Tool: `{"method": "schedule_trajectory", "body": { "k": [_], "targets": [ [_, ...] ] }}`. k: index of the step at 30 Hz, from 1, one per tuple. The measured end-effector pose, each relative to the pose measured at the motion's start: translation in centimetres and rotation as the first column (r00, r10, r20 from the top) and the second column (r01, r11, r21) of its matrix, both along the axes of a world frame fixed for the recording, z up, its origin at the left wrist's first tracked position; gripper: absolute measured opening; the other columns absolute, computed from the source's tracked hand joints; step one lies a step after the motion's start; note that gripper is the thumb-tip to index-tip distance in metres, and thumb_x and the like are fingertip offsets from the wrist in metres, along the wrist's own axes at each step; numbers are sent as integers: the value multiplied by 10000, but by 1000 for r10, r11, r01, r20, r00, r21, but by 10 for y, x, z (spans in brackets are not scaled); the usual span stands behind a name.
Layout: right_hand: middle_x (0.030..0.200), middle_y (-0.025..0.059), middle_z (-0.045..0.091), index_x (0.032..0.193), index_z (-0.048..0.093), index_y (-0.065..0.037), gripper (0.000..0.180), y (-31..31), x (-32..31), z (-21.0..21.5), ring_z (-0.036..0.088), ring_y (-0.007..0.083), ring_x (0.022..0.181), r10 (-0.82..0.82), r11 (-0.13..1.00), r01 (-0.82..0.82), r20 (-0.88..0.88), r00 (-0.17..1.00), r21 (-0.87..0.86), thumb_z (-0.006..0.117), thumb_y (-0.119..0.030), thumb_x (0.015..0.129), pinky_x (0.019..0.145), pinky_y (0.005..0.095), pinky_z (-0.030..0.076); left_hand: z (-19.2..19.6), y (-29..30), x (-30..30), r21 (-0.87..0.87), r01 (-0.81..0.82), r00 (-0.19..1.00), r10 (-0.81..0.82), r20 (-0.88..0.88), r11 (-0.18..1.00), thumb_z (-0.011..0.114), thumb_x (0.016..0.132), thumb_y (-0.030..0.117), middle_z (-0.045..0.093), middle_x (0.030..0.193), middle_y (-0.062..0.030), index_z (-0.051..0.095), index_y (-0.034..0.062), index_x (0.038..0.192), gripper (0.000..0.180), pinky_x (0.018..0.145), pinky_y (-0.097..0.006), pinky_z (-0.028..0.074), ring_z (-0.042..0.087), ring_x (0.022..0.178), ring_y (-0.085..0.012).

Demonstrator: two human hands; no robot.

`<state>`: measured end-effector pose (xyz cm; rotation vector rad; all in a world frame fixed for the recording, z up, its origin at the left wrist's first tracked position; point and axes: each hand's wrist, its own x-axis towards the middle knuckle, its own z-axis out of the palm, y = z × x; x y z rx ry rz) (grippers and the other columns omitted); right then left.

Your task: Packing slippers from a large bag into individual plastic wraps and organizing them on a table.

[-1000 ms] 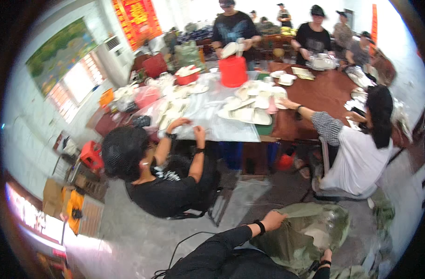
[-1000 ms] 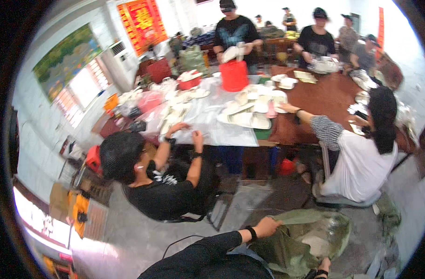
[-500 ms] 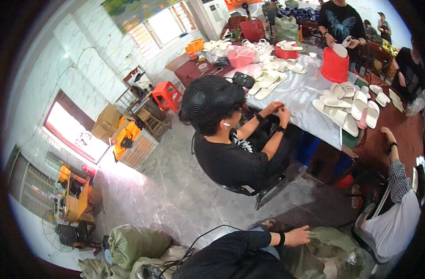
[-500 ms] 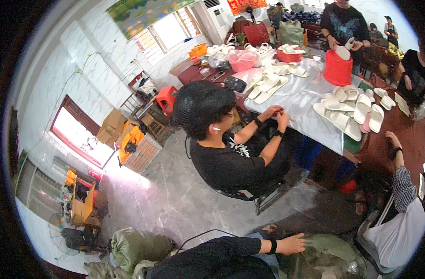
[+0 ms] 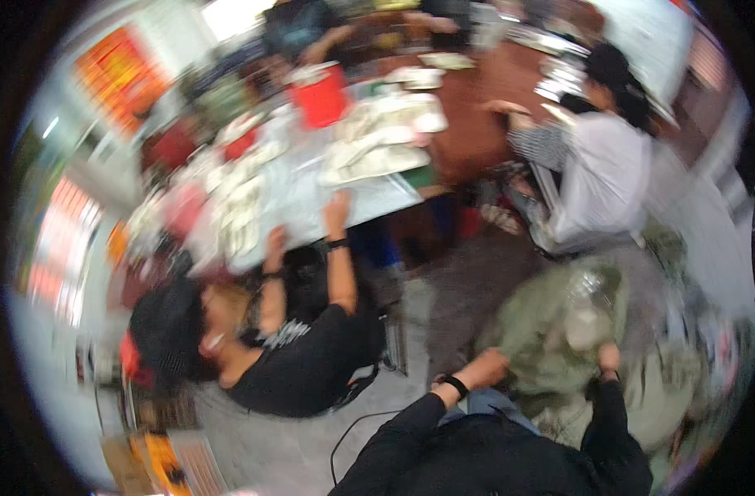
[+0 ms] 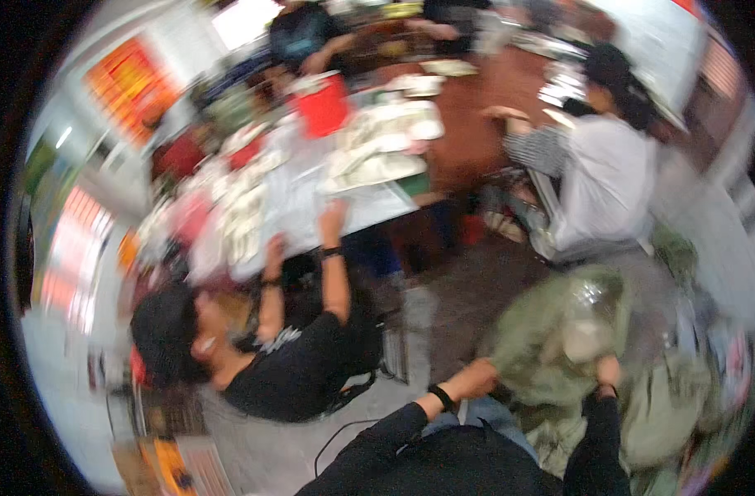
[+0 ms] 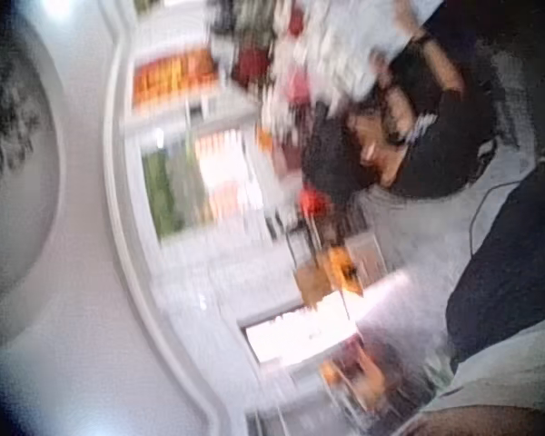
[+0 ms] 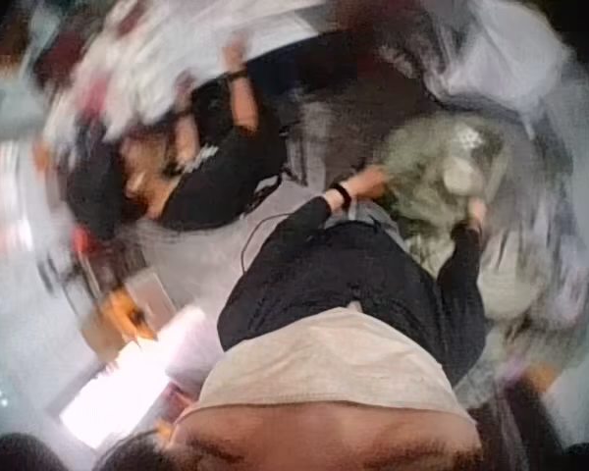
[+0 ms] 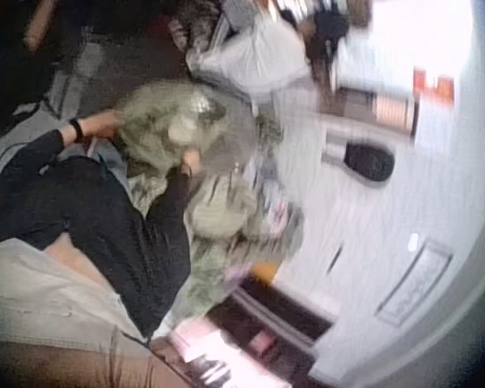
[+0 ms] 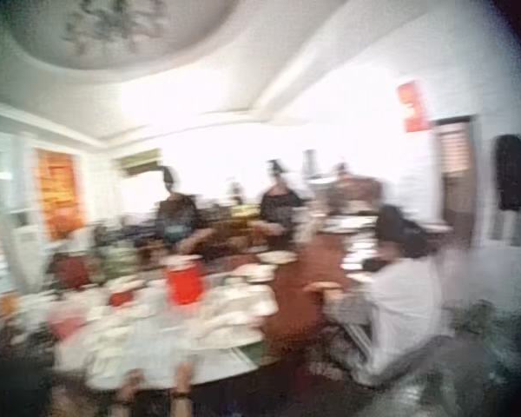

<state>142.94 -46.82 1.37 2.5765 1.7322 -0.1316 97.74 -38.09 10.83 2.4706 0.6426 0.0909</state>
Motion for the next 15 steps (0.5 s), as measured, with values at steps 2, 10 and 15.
{"method": "schedule_trajectory", "body": {
  "k": [2, 10, 15],
  "targets": [
    [849, 202, 601, 846, 622, -27, 218, -12, -25, 18, 567, 338, 800, -258, 954, 286, -229, 938, 95, 469, -182, 832, 697, 433, 444, 15, 17, 13, -167, -221, 972, 230, 40, 961, 549, 773, 179, 604, 798, -195, 546, -13, 740, 194, 652, -484, 446, 578, 768, -382],
    [834, 258, 606, 911, 598, 48, 415, -74, -48, 63, 557, 433, 848, -610, 551, 819, -594, 525, 158, 495, -351, 863, 715, 455, 420, 11, 38, 53, -147, -498, 861, 469, -196, 854, 667, 741, 407, 594, 927, -240, 397, -46, 1113, 645, 735, -450, 475, 577, 858, -410],
    [1087, 233, 566, 1098, 562, 18, 346, -100, -46, 31, 510, 371, 1057, -529, 201, 965, -811, 250, 167, 489, -218, 856, 852, 377, 414, -55, 57, 25, -224, -260, 837, 103, -537, 939, 566, 800, 389, 612, 874, -262, 558, -33, 951, 449, 743, -476, 470, 585, 867, -404]
  ]
}}
